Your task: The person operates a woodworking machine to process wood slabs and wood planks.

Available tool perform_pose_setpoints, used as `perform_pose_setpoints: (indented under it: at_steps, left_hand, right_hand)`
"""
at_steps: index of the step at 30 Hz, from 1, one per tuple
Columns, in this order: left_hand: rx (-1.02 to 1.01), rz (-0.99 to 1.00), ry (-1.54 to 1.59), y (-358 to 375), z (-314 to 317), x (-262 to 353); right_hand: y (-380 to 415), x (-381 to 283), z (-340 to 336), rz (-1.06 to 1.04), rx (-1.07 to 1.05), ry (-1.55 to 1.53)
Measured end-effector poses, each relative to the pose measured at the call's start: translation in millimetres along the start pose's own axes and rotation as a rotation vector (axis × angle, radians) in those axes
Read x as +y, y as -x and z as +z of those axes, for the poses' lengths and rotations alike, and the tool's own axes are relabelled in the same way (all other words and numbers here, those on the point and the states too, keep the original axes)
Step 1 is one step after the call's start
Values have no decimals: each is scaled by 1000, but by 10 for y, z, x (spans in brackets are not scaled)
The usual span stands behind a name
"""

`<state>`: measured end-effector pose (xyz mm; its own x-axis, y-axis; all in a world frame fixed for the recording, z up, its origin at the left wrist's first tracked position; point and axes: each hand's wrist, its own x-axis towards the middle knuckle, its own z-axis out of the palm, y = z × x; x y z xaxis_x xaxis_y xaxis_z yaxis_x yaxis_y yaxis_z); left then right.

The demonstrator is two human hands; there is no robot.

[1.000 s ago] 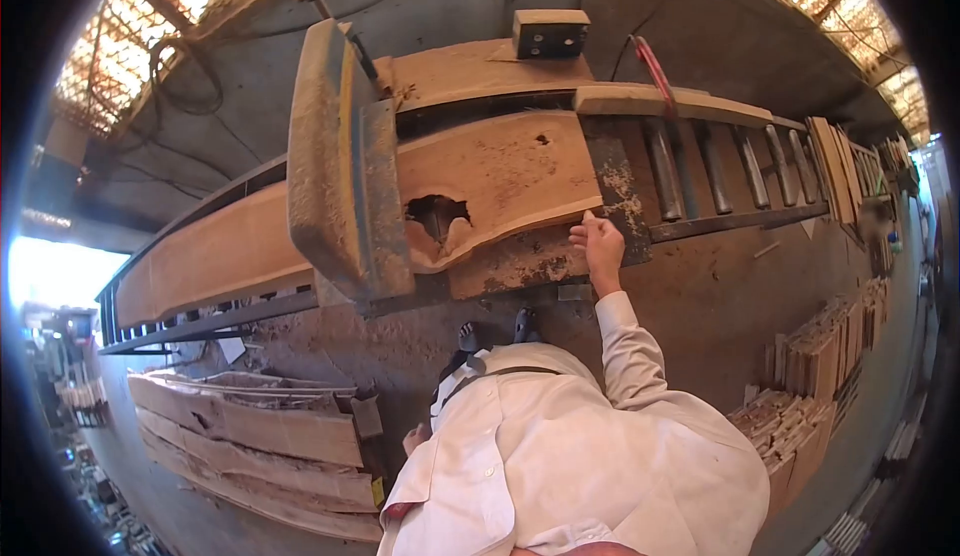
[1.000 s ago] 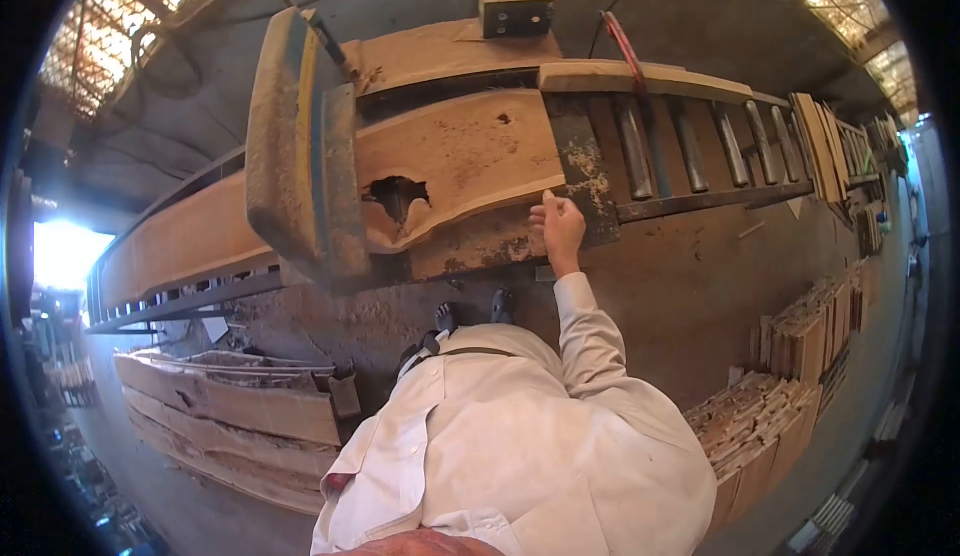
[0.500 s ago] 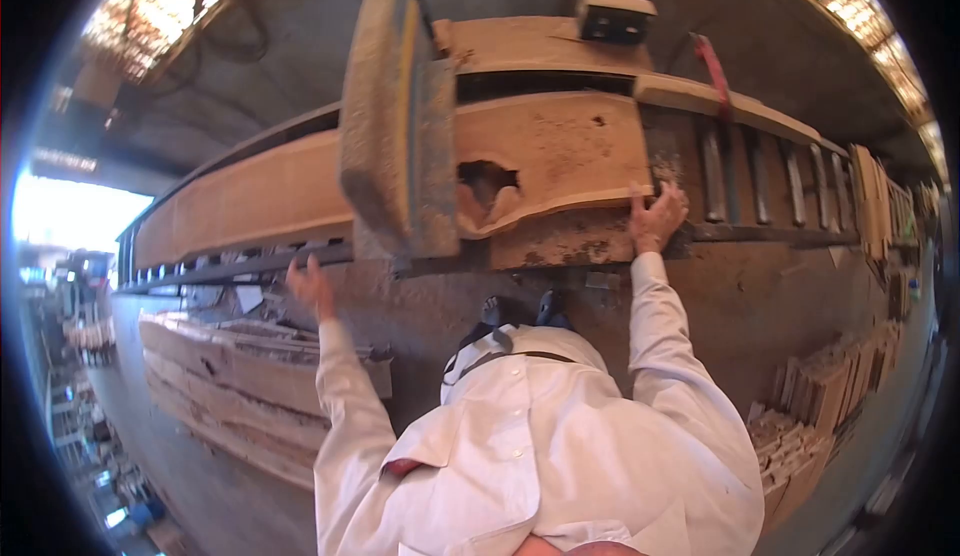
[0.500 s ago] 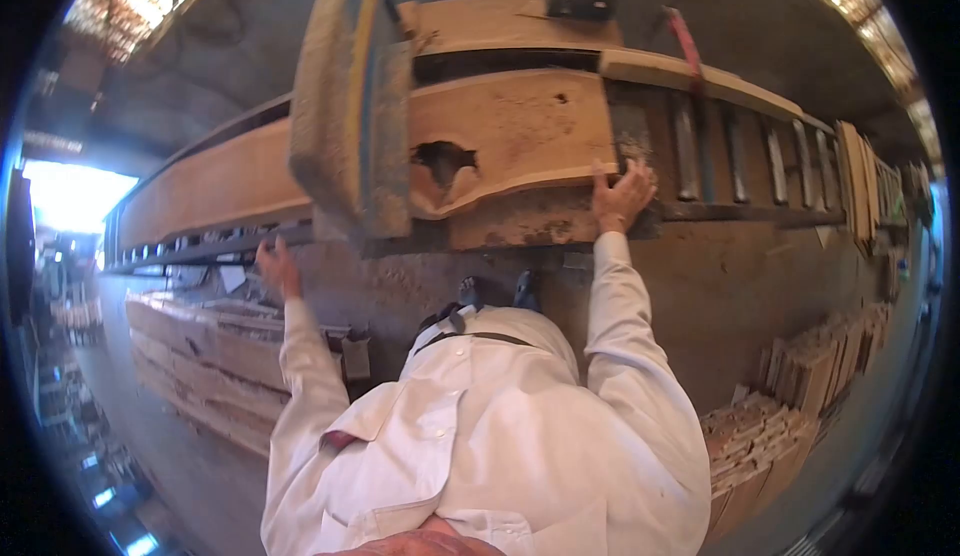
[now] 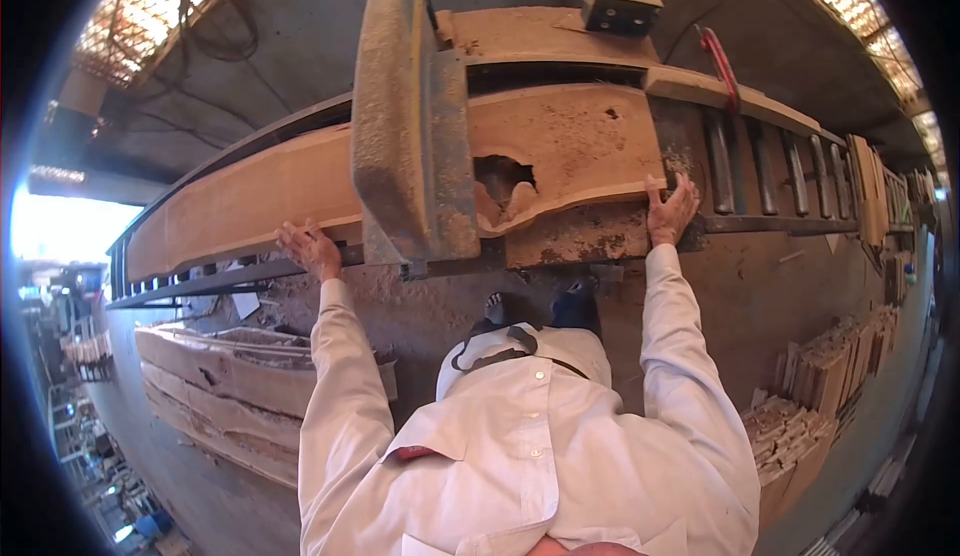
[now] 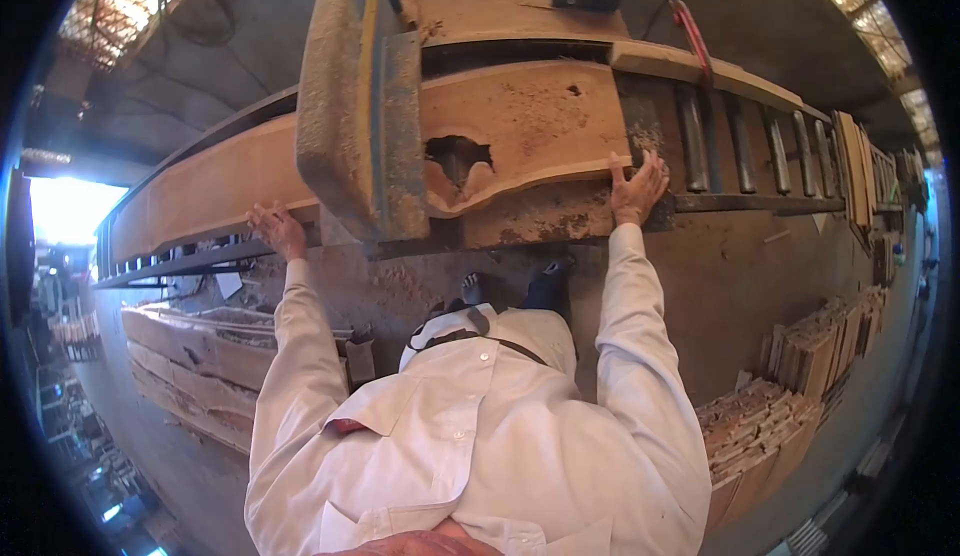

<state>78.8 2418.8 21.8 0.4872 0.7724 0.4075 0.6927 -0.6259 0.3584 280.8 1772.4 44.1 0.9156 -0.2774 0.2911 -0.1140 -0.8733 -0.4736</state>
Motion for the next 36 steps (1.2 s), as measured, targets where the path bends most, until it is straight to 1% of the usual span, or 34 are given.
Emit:
perform_pose_setpoints:
  at_steps: [2, 10, 17, 20, 28, 36]
  left_hand:
    - [32, 13, 11, 30, -15, 73]
    - [45, -21, -18, 55, -55, 166]
    - [46, -1, -11, 52, -68, 146]
    - [39, -28, -80, 41, -14, 109]
    - [62, -10, -55, 38, 11, 96]
    - [101, -17, -76, 53, 23, 72]
  right_hand:
    - [-10, 12, -3, -2, 7, 4]
    - [-4, 22, -14, 23, -22, -25]
    - [-7, -4, -37, 21, -38, -5]
    - [1, -31, -62, 17, -40, 14]
    - [4, -48, -86, 21, -41, 17]
    - [-25, 9, 9, -26, 45, 52]
